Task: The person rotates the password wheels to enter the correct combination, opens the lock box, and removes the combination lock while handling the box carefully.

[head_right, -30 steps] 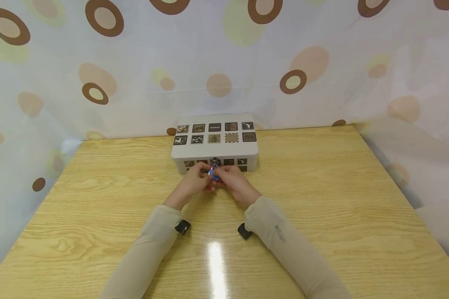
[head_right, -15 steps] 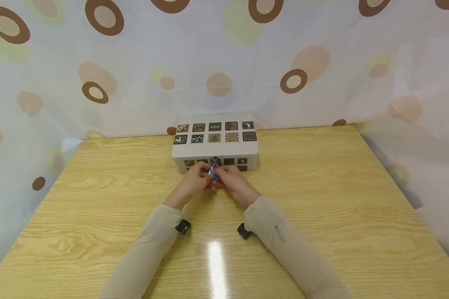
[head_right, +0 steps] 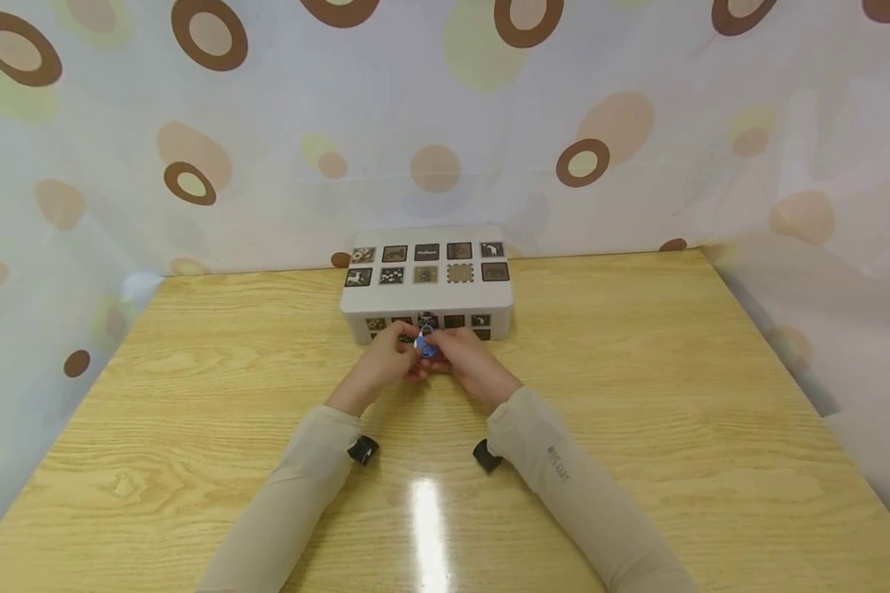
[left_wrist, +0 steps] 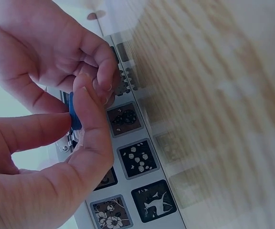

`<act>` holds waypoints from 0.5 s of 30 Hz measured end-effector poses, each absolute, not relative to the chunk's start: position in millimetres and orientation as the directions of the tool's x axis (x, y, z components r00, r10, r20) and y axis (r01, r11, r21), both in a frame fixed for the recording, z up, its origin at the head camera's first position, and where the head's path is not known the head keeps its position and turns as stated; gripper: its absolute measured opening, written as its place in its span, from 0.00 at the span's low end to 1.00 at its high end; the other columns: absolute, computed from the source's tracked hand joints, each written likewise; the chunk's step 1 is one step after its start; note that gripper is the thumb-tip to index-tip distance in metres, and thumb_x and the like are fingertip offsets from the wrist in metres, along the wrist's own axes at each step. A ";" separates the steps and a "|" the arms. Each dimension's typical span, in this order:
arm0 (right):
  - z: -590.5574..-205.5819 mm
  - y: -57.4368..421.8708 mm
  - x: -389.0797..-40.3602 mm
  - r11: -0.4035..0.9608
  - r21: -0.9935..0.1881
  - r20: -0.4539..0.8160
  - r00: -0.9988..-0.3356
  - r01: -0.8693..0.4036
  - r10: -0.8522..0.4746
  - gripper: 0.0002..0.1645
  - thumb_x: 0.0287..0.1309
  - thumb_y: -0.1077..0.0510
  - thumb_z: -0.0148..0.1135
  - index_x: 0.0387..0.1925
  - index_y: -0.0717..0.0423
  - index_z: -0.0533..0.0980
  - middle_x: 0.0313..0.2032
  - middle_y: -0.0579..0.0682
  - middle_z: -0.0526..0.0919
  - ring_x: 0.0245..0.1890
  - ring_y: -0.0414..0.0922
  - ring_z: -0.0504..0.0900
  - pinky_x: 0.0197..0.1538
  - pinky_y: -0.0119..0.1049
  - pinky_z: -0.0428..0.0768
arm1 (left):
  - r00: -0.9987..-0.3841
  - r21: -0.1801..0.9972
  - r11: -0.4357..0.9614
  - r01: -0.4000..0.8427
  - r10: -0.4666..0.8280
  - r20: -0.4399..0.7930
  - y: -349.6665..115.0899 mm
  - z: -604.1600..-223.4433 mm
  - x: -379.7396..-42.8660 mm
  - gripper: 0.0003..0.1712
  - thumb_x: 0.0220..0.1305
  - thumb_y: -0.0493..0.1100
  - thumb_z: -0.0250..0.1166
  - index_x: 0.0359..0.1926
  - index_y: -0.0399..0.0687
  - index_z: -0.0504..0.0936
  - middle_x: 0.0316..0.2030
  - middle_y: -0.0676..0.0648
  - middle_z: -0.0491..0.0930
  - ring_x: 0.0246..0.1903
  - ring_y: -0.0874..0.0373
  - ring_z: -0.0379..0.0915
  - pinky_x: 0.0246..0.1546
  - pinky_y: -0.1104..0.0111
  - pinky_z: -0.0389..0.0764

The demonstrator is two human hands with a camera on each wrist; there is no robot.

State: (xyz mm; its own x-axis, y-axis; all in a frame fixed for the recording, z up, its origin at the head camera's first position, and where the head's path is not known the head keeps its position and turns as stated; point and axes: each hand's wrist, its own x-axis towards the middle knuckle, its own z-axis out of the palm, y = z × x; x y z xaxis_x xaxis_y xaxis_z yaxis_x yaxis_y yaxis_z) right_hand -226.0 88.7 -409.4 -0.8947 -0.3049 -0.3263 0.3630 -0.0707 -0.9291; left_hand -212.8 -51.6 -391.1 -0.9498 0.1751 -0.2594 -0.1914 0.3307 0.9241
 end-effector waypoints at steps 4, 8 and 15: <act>-407.9 91.3 -227.6 -0.053 -0.930 -0.330 -0.892 0.362 -0.308 0.15 0.66 0.67 0.46 0.44 0.77 0.72 0.32 0.50 0.78 0.31 0.40 0.78 0.41 0.29 0.81 | -0.951 0.926 0.328 -0.188 0.175 -0.255 -51.7 -390.3 -212.9 0.20 0.66 0.25 0.50 0.58 0.30 0.65 0.25 0.44 0.73 0.22 0.54 0.77 0.34 0.61 0.85; -407.0 92.3 -229.1 -0.033 -0.926 -0.350 -0.886 0.377 -0.305 0.17 0.65 0.67 0.47 0.47 0.79 0.71 0.32 0.51 0.78 0.31 0.39 0.79 0.42 0.28 0.81 | -0.951 0.927 0.328 -0.183 0.180 -0.252 -51.8 -391.4 -212.7 0.20 0.65 0.25 0.50 0.57 0.30 0.65 0.24 0.44 0.73 0.23 0.53 0.78 0.34 0.62 0.85; -407.4 92.0 -229.5 0.002 -0.931 -0.347 -0.884 0.365 -0.314 0.20 0.66 0.66 0.47 0.52 0.82 0.68 0.34 0.52 0.77 0.31 0.38 0.79 0.41 0.27 0.81 | -0.950 0.928 0.327 -0.178 0.187 -0.248 -51.9 -391.5 -212.2 0.19 0.65 0.25 0.50 0.57 0.29 0.65 0.23 0.45 0.73 0.23 0.52 0.79 0.34 0.62 0.85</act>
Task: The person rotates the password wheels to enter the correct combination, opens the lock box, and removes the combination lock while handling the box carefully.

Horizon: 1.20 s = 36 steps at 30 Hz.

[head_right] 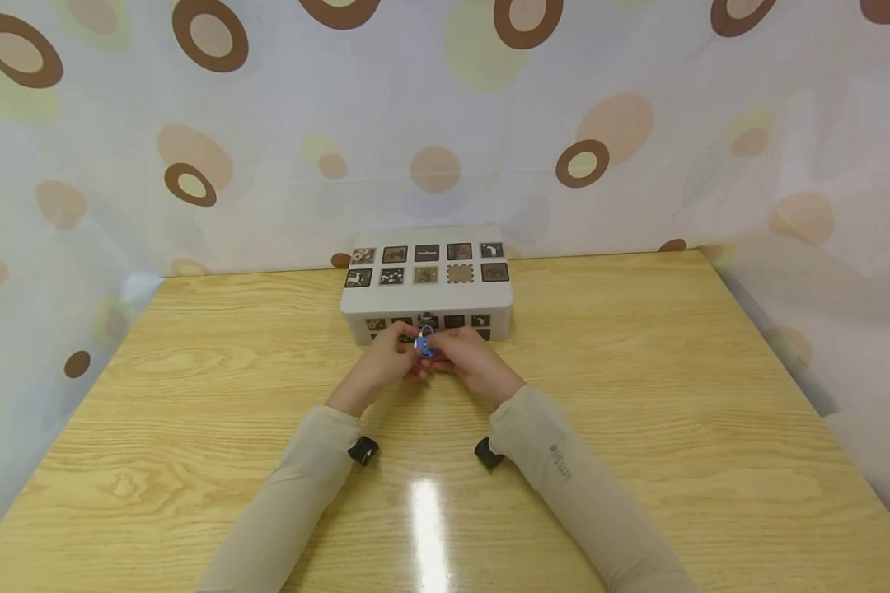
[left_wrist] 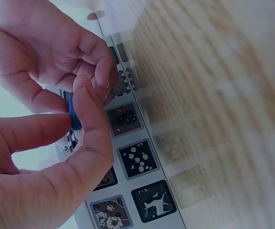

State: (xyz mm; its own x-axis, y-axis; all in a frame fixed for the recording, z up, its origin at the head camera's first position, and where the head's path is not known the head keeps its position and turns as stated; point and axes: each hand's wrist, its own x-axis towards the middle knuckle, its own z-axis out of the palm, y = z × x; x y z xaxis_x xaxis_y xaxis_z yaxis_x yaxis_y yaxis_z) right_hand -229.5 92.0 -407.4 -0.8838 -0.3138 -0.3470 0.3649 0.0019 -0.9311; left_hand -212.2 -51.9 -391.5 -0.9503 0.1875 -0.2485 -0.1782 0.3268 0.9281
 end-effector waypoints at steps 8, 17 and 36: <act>-408.6 91.6 -230.2 0.025 -0.932 -0.351 -0.884 0.361 -0.309 0.22 0.68 0.65 0.46 0.55 0.83 0.66 0.37 0.53 0.76 0.31 0.37 0.78 0.42 0.26 0.80 | -0.947 0.925 0.332 -0.184 0.191 -0.257 -52.1 -391.6 -212.7 0.19 0.66 0.26 0.50 0.58 0.30 0.64 0.24 0.43 0.75 0.23 0.53 0.78 0.34 0.62 0.85; -407.9 91.9 -229.6 0.033 -0.938 -0.338 -0.885 0.346 -0.321 0.22 0.68 0.65 0.45 0.55 0.83 0.65 0.37 0.52 0.76 0.31 0.36 0.78 0.40 0.26 0.80 | -0.945 0.925 0.329 -0.189 0.194 -0.262 -52.6 -392.0 -212.4 0.20 0.67 0.26 0.50 0.59 0.30 0.64 0.24 0.44 0.74 0.22 0.56 0.77 0.35 0.61 0.85; -408.8 93.6 -232.8 -0.016 -0.924 -0.354 -0.871 0.382 -0.341 0.22 0.67 0.70 0.46 0.57 0.84 0.62 0.40 0.55 0.75 0.32 0.38 0.79 0.48 0.31 0.80 | -0.947 0.922 0.338 -0.190 0.185 -0.263 -51.8 -391.2 -213.1 0.21 0.65 0.25 0.50 0.59 0.30 0.64 0.24 0.42 0.74 0.26 0.47 0.80 0.35 0.62 0.85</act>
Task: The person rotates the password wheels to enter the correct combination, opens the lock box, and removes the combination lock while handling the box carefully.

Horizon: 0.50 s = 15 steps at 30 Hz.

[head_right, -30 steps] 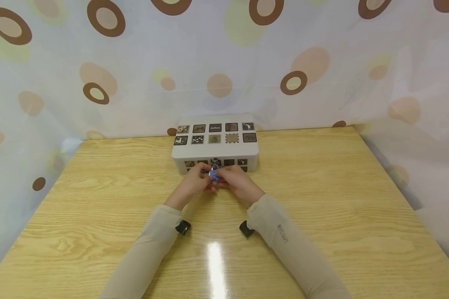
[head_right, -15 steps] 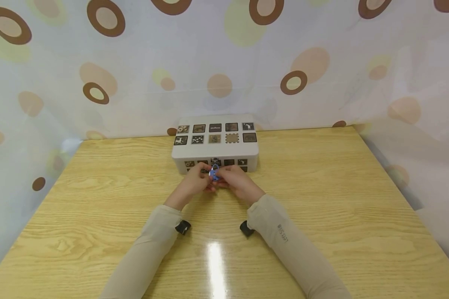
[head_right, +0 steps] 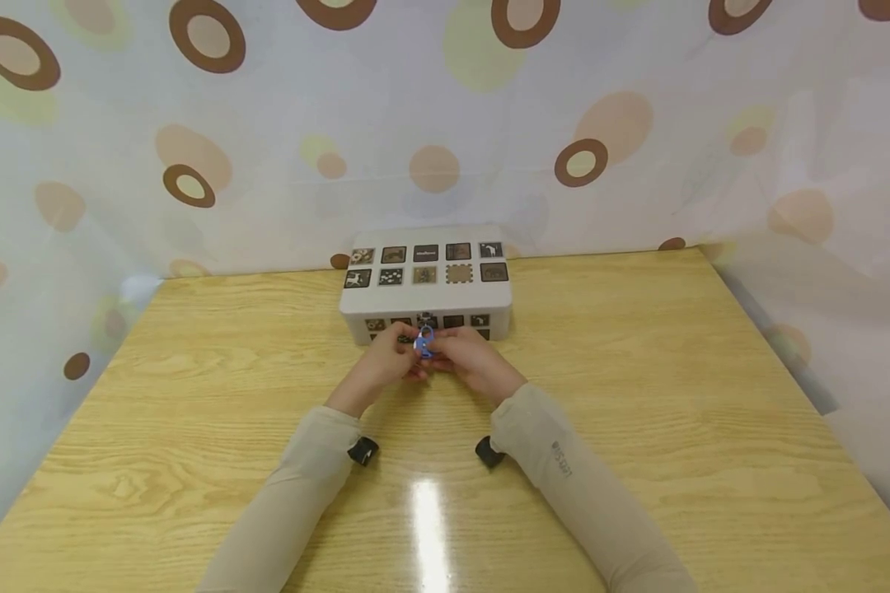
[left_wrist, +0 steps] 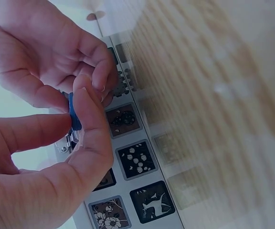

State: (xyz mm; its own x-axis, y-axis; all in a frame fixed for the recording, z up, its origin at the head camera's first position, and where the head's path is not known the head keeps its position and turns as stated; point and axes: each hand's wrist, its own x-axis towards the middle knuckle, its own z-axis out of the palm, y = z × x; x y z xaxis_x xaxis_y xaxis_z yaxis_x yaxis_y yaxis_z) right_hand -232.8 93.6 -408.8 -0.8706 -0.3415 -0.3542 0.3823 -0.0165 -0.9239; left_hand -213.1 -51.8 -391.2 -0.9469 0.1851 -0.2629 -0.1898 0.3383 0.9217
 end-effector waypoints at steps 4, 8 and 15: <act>-409.0 94.3 -233.3 -0.056 -0.909 -0.369 -0.861 0.413 -0.349 0.22 0.66 0.71 0.46 0.58 0.84 0.62 0.38 0.54 0.76 0.32 0.38 0.79 0.46 0.29 0.81 | -0.947 0.921 0.339 -0.190 0.185 -0.264 -51.7 -392.1 -213.1 0.21 0.65 0.24 0.49 0.59 0.30 0.64 0.24 0.42 0.75 0.25 0.48 0.80 0.34 0.62 0.85; -408.0 95.3 -233.3 -0.093 -0.904 -0.360 -0.861 0.417 -0.360 0.20 0.67 0.71 0.46 0.56 0.83 0.64 0.36 0.52 0.77 0.33 0.39 0.79 0.46 0.30 0.81 | -0.951 0.925 0.332 -0.185 0.179 -0.254 -51.4 -391.6 -213.6 0.20 0.65 0.24 0.48 0.58 0.30 0.65 0.25 0.41 0.76 0.25 0.47 0.80 0.34 0.61 0.85; -409.0 95.0 -232.8 -0.117 -0.889 -0.384 -0.861 0.442 -0.333 0.10 0.66 0.67 0.47 0.42 0.72 0.72 0.32 0.51 0.78 0.31 0.41 0.80 0.43 0.30 0.82 | -0.949 0.922 0.337 -0.191 0.175 -0.261 -51.3 -390.7 -212.9 0.20 0.65 0.25 0.49 0.58 0.30 0.65 0.25 0.42 0.75 0.26 0.46 0.80 0.33 0.62 0.85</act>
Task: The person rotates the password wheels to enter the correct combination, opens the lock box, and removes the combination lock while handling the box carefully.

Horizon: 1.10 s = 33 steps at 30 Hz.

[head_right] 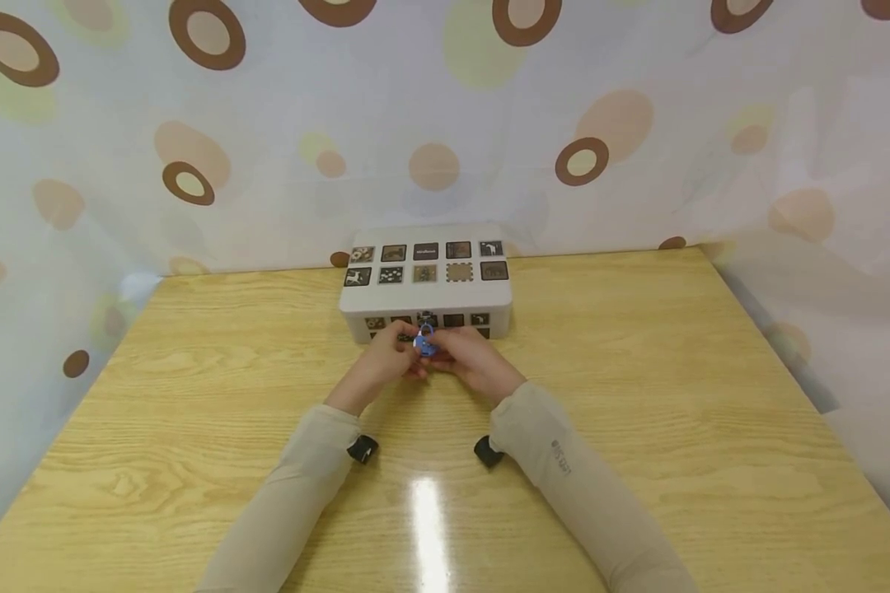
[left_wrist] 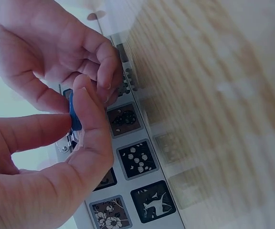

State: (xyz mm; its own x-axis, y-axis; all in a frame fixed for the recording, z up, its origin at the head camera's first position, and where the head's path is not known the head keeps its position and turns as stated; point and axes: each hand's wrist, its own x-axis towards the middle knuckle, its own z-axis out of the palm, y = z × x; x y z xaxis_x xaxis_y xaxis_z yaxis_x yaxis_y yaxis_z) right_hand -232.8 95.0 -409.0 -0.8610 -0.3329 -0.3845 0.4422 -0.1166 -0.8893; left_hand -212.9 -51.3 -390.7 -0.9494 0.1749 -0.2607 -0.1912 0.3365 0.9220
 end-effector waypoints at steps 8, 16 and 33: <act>-410.0 94.2 -230.9 -0.094 -0.900 -0.373 -0.862 0.426 -0.342 0.17 0.68 0.67 0.47 0.50 0.80 0.68 0.32 0.51 0.78 0.30 0.39 0.80 0.40 0.27 0.81 | -0.946 0.925 0.323 -0.199 0.184 -0.268 -51.9 -392.2 -211.4 0.20 0.65 0.24 0.50 0.59 0.30 0.64 0.25 0.42 0.75 0.23 0.51 0.79 0.35 0.62 0.85; -410.9 93.9 -231.1 -0.068 -0.909 -0.363 -0.861 0.411 -0.355 0.23 0.69 0.68 0.44 0.58 0.84 0.61 0.36 0.53 0.76 0.30 0.38 0.79 0.39 0.26 0.80 | -0.941 0.924 0.320 -0.210 0.190 -0.280 -52.6 -392.5 -211.1 0.21 0.66 0.25 0.49 0.60 0.31 0.64 0.25 0.43 0.75 0.24 0.52 0.79 0.37 0.60 0.85; -406.4 95.1 -231.3 -0.113 -0.899 -0.371 -0.871 0.424 -0.322 0.15 0.68 0.65 0.46 0.47 0.76 0.71 0.29 0.50 0.80 0.30 0.40 0.81 0.44 0.32 0.82 | -0.948 0.920 0.346 -0.187 0.182 -0.261 -51.6 -389.4 -210.6 0.20 0.66 0.26 0.49 0.59 0.30 0.64 0.26 0.39 0.76 0.33 0.39 0.81 0.35 0.61 0.85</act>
